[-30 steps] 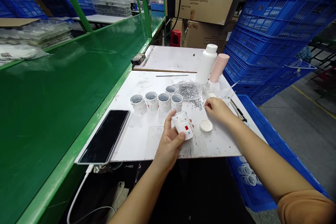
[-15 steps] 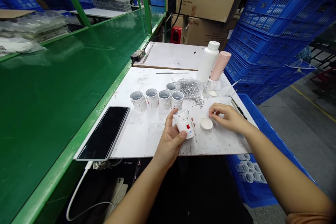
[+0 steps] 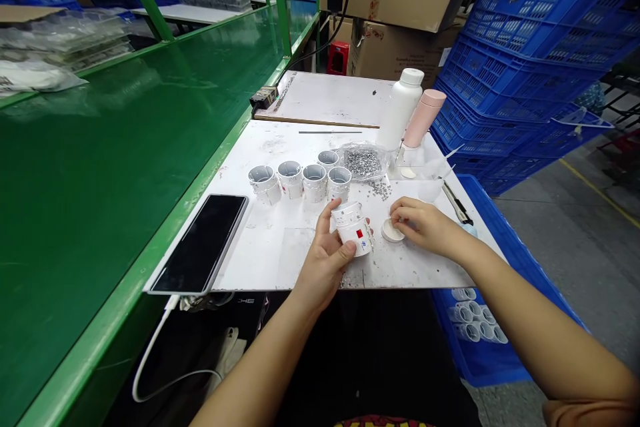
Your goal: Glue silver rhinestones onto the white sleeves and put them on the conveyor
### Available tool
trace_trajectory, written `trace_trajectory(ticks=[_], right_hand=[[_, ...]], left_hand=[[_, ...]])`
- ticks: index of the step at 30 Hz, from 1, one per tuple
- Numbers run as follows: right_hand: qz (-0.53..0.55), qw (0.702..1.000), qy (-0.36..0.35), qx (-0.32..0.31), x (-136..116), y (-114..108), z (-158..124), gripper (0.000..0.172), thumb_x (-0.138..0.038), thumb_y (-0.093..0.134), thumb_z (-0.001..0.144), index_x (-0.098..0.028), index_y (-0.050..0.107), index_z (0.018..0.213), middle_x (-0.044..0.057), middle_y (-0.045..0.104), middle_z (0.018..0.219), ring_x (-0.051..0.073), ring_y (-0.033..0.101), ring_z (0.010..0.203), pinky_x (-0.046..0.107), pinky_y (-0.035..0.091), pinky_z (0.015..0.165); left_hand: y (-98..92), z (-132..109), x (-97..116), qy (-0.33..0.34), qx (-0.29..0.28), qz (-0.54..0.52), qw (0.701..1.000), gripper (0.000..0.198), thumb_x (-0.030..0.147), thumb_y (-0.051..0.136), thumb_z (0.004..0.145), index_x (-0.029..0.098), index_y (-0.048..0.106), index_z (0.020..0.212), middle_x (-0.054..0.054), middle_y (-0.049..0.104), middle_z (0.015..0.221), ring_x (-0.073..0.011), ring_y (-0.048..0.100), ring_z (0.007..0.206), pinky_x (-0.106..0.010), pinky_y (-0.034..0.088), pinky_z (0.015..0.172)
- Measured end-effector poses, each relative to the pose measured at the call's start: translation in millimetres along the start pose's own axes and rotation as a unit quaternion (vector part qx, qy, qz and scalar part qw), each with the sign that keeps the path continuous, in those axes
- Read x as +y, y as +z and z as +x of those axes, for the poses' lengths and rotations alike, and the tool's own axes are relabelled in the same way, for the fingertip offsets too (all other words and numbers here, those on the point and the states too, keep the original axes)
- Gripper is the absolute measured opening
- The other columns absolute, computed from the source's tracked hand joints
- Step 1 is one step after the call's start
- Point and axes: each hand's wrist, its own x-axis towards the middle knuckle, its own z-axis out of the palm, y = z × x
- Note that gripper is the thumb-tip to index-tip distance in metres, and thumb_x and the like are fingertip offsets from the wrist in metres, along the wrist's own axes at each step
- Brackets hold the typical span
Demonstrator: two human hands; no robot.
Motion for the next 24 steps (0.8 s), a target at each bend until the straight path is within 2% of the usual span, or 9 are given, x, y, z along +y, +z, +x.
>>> trace_trajectory(ticks=[13, 18, 21, 24], right_hand=[[0.010, 1.000, 0.008, 0.003, -3.2, -4.2, 1.5, 0.016, -0.009, 0.050, 0.083, -0.018, 0.062, 0.078, 0.009, 0.063, 0.094, 0.018, 0.060, 0.079, 0.033, 0.049, 0.072], [0.005, 0.999, -0.002, 0.050, -11.8, -16.2, -0.1, 0.011, -0.013, 0.050, 0.086, -0.019, 0.058, 0.082, 0.008, 0.062, 0.096, 0.021, 0.061, 0.088, 0.036, 0.049, 0.079], [0.001, 0.996, -0.015, 0.091, -22.5, -24.8, -1.6, 0.010, -0.014, 0.050, 0.089, -0.020, 0.057, 0.085, 0.008, 0.062, 0.096, 0.021, 0.060, 0.091, 0.036, 0.048, 0.081], [0.007, 0.993, -0.024, 0.117, -34.8, -32.0, -3.4, 0.011, -0.012, 0.049, 0.089, -0.020, 0.056, 0.088, 0.007, 0.060, 0.092, 0.021, 0.058, 0.088, 0.036, 0.047, 0.078]], left_hand=[[-0.3, -0.8, 1.1, -0.022, 0.000, -0.007, 1.000, 0.088, 0.029, 0.073, 0.078, 0.036, 0.021, 0.149, -0.006, 0.064, 0.121, -0.0215, 0.064, 0.107, -0.040, 0.041, 0.103], [1.7, -1.6, 3.9, -0.043, 0.006, 0.049, 0.998, 0.094, 0.029, 0.078, 0.075, 0.038, 0.022, 0.150, -0.005, 0.061, 0.122, -0.0193, 0.066, 0.098, -0.040, 0.043, 0.101], [1.7, -2.2, 5.4, -0.066, -0.020, 0.052, 0.996, 0.095, 0.032, 0.079, 0.074, 0.038, 0.023, 0.150, -0.006, 0.061, 0.125, -0.0217, 0.067, 0.100, -0.041, 0.042, 0.102], [1.3, -2.3, 5.8, -0.080, -0.052, 0.042, 0.995, 0.101, 0.036, 0.080, 0.073, 0.035, 0.017, 0.152, -0.007, 0.066, 0.115, -0.0235, 0.067, 0.103, -0.040, 0.042, 0.101]])
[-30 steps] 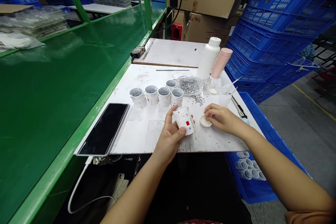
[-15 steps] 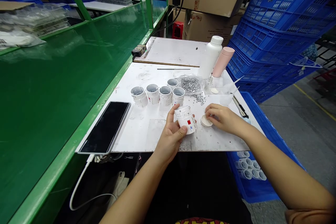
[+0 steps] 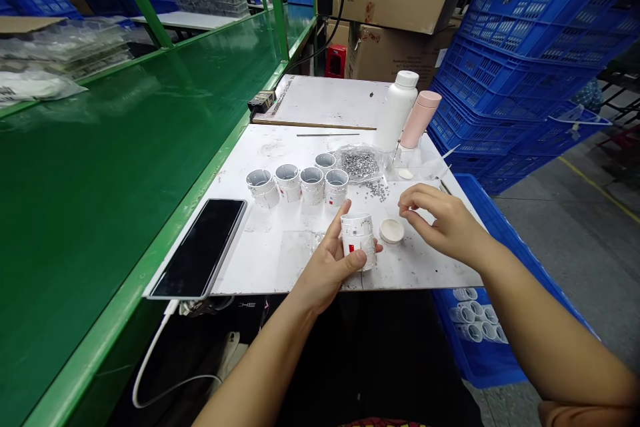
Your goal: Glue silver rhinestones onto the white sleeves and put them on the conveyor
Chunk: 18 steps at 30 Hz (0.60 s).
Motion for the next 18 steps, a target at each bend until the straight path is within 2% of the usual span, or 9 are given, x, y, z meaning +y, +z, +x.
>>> trace_trajectory(ticks=[4, 7, 11, 15, 18], right_hand=[[0.026, 1.000, -0.016, 0.008, -17.8, -7.1, 2.8, 0.013, -0.011, 0.048, 0.090, -0.021, 0.054, 0.086, 0.006, 0.058, 0.086, 0.019, 0.056, 0.081, 0.034, 0.046, 0.073], [0.056, 0.998, -0.039, 0.002, -29.3, -7.7, 9.1, 0.015, -0.009, 0.046, 0.090, -0.021, 0.054, 0.086, 0.005, 0.057, 0.087, 0.019, 0.056, 0.082, 0.033, 0.046, 0.074], [0.086, 0.993, -0.076, -0.032, -35.7, 0.8, 20.0, 0.018, -0.007, 0.043, 0.091, -0.020, 0.056, 0.089, 0.007, 0.057, 0.097, 0.017, 0.057, 0.087, 0.032, 0.048, 0.076], [0.112, 0.987, -0.103, -0.050, -33.8, 10.6, 27.0, 0.019, -0.006, 0.042, 0.092, -0.018, 0.056, 0.089, 0.008, 0.057, 0.098, 0.016, 0.056, 0.084, 0.030, 0.049, 0.073], [0.109, 0.986, -0.112, -0.052, -33.1, 12.8, 29.2, 0.018, -0.005, 0.043, 0.091, -0.016, 0.056, 0.089, 0.008, 0.056, 0.096, 0.014, 0.054, 0.081, 0.028, 0.048, 0.070]], left_hand=[[0.7, 0.8, 0.5, -0.006, -0.010, -0.004, 1.000, 0.094, 0.041, 0.074, 0.079, 0.031, 0.014, 0.151, -0.009, 0.071, 0.102, -0.0236, 0.069, 0.097, -0.037, 0.046, 0.094], [1.1, 1.6, 2.3, -0.030, -0.005, -0.014, 0.999, 0.075, 0.047, 0.066, 0.084, 0.025, 0.028, 0.145, -0.011, 0.071, 0.097, -0.0234, 0.070, 0.088, -0.034, 0.050, 0.082], [-1.6, 3.4, 5.2, -0.051, -0.023, -0.063, 0.996, 0.054, 0.048, 0.065, 0.082, 0.022, 0.048, 0.126, -0.008, 0.067, 0.090, -0.0194, 0.067, 0.074, -0.029, 0.053, 0.065], [-6.1, 5.9, 6.6, -0.076, -0.021, -0.108, 0.991, 0.051, 0.050, 0.069, 0.077, 0.019, 0.053, 0.114, -0.004, 0.063, 0.083, -0.0162, 0.065, 0.064, -0.022, 0.050, 0.051], [-7.8, 7.4, 6.8, -0.092, -0.009, -0.114, 0.989, 0.052, 0.051, 0.069, 0.076, 0.017, 0.053, 0.112, -0.004, 0.063, 0.077, -0.0166, 0.064, 0.060, -0.021, 0.048, 0.047]])
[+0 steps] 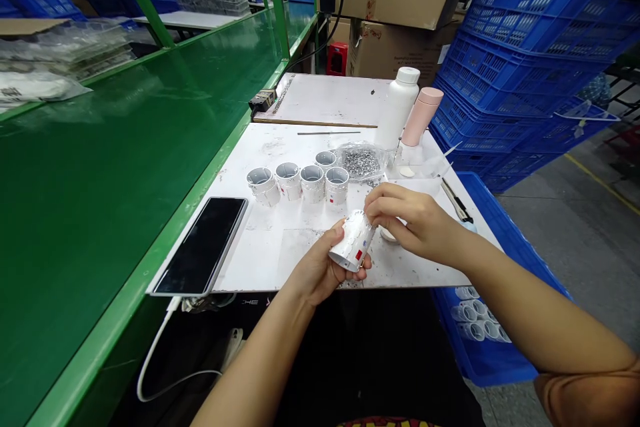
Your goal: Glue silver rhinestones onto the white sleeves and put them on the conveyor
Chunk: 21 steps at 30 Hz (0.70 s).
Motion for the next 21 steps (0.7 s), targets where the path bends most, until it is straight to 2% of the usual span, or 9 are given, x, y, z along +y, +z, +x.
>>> trace_trajectory(ticks=[10, 21], right_hand=[[-0.032, 0.999, 0.009, -0.042, -2.4, -2.7, 1.0, 0.019, -0.005, 0.041, 0.092, -0.016, 0.057, 0.090, 0.006, 0.053, 0.092, 0.013, 0.051, 0.077, 0.026, 0.044, 0.067], [-0.026, 0.999, 0.003, -0.039, -2.0, -7.0, 3.3, 0.014, -0.005, 0.049, 0.089, -0.015, 0.059, 0.086, 0.005, 0.055, 0.089, 0.012, 0.053, 0.076, 0.026, 0.045, 0.068]], left_hand=[[0.4, 1.5, 0.8, -0.021, 0.010, -0.009, 1.000, 0.052, 0.051, 0.071, 0.074, 0.014, 0.054, 0.106, -0.004, 0.064, 0.075, -0.0165, 0.064, 0.056, -0.021, 0.048, 0.043], [-2.5, 3.0, -0.6, -0.022, -0.008, 0.009, 1.000, 0.057, 0.053, 0.071, 0.074, 0.016, 0.055, 0.113, -0.003, 0.064, 0.079, -0.0166, 0.065, 0.058, -0.021, 0.049, 0.044]])
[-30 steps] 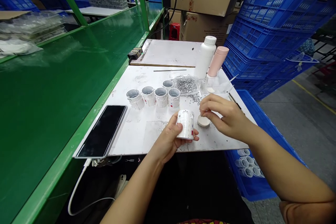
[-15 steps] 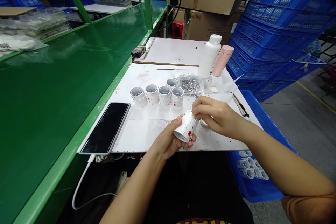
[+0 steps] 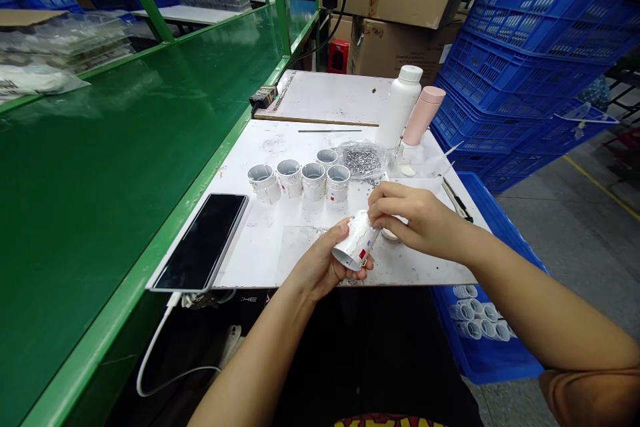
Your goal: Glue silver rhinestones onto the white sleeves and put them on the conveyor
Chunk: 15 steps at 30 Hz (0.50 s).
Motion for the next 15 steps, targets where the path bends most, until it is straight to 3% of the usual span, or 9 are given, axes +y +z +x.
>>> trace_trajectory(ticks=[8, 15], right_hand=[[-0.007, 1.000, -0.003, -0.001, 0.4, -0.8, -0.5, 0.016, -0.005, 0.050, 0.089, -0.015, 0.061, 0.085, 0.005, 0.055, 0.088, 0.012, 0.053, 0.074, 0.025, 0.044, 0.066], [0.015, 0.999, 0.036, -0.021, -1.5, -7.9, 4.3, 0.014, -0.002, 0.058, 0.079, -0.016, 0.057, 0.079, 0.003, 0.057, 0.081, 0.013, 0.052, 0.072, 0.026, 0.044, 0.065]], left_hand=[[-2.7, 0.2, -0.8, 0.000, -0.013, 0.025, 1.000, 0.059, 0.054, 0.066, 0.078, 0.016, 0.052, 0.120, -0.004, 0.063, 0.076, -0.0168, 0.065, 0.059, -0.021, 0.050, 0.046], [0.5, -1.4, -1.0, 0.008, -0.022, 0.058, 0.998, 0.057, 0.054, 0.066, 0.078, 0.017, 0.053, 0.118, -0.006, 0.063, 0.078, -0.0172, 0.065, 0.062, -0.022, 0.051, 0.048]])
